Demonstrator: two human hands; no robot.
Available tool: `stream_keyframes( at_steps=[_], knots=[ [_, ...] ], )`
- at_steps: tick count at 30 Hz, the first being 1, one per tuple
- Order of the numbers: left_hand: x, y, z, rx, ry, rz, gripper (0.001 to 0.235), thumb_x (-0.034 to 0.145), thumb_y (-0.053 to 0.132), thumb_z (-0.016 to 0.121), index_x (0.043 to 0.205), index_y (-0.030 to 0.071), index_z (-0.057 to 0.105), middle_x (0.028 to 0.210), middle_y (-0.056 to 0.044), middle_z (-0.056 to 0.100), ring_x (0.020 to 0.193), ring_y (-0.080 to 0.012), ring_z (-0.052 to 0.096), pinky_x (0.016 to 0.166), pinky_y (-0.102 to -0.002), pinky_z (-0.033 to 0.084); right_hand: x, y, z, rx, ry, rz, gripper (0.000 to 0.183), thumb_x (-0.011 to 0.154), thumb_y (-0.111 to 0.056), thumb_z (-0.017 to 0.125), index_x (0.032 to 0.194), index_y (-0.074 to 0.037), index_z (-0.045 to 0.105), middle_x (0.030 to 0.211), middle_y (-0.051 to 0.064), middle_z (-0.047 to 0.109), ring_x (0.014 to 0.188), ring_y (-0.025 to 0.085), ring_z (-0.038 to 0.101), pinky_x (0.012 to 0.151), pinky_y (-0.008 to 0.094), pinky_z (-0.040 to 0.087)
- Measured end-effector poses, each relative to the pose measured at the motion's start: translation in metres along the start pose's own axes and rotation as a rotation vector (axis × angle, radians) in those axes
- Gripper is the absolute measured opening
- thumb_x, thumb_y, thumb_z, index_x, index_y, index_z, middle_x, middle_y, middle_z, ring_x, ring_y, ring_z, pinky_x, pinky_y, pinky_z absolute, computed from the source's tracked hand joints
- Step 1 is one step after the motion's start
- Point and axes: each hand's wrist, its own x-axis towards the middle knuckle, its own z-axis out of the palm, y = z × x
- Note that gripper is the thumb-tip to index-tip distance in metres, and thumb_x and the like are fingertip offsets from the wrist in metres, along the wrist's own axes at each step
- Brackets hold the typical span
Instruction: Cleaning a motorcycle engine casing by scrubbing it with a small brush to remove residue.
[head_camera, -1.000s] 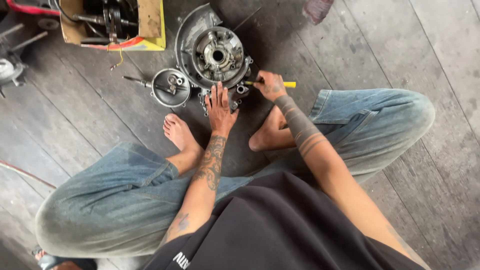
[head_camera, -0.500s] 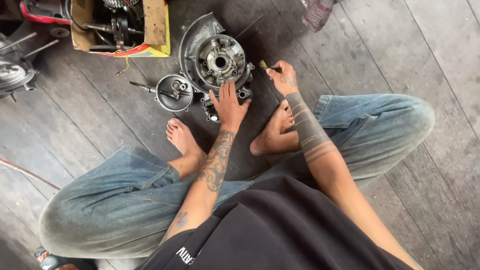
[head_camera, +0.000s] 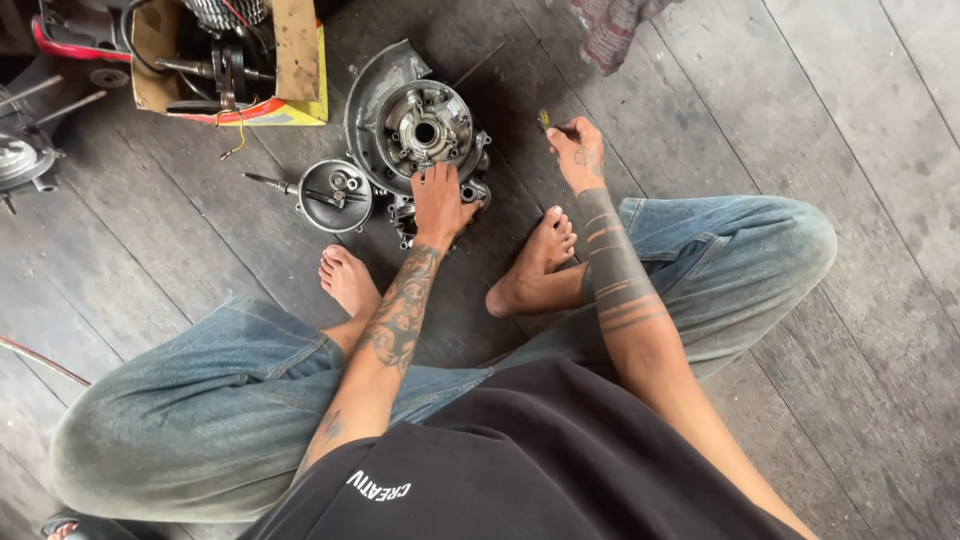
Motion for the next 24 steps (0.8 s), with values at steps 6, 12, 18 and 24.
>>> stream_keyframes(
  at_steps=[6, 12, 18, 24],
  knots=[
    [0.003, 0.003, -0.083, -0.237, -0.061, 0.009, 0.080, 0.082, 0.063, 0.076, 0.128, -0.001, 0.060, 0.123, -0.016, 0.059, 0.117, -0.0299, 0.058, 0.104, -0.048, 0.036, -0.001, -0.009, -0.012, 0.173, 0.047, -0.059, 0.012, 0.092, -0.016, 0.074, 0.095, -0.007, 0.066, 0.065, 0.006, 0.065, 0.051, 0.010, 0.056, 0.054, 0.023, 0.047],
    [0.015, -0.005, -0.132, -0.543, 0.014, -0.156, 0.090, 0.067, 0.073, 0.082, 0.124, 0.005, 0.064, 0.116, -0.008, 0.063, 0.116, -0.0269, 0.061, 0.100, -0.044, 0.041, -0.008, -0.035, -0.016, 0.241, 0.054, -0.139, 0.011, 0.094, -0.014, 0.072, 0.098, -0.004, 0.066, 0.066, 0.007, 0.065, 0.051, 0.008, 0.056, 0.052, 0.023, 0.047],
    [0.012, -0.019, -0.139, -0.896, 0.143, -0.239, 0.087, 0.076, 0.071, 0.084, 0.126, 0.004, 0.064, 0.113, -0.006, 0.063, 0.115, -0.0237, 0.065, 0.104, -0.037, 0.041, -0.015, -0.047, -0.002, 0.271, 0.000, -0.176, 0.007, 0.095, -0.012, 0.069, 0.099, -0.006, 0.067, 0.068, 0.008, 0.067, 0.053, 0.009, 0.059, 0.051, 0.022, 0.046],
    [-0.001, -0.023, -0.127, -1.136, 0.295, -0.141, 0.067, 0.081, 0.056, 0.090, 0.119, 0.006, 0.066, 0.107, -0.007, 0.061, 0.110, -0.0256, 0.065, 0.099, -0.040, 0.046, -0.033, -0.085, -0.003, 0.353, -0.127, -0.338, 0.010, 0.094, -0.004, 0.069, 0.104, -0.001, 0.068, 0.074, 0.011, 0.067, 0.061, 0.011, 0.061, 0.060, 0.024, 0.049]
  ],
)
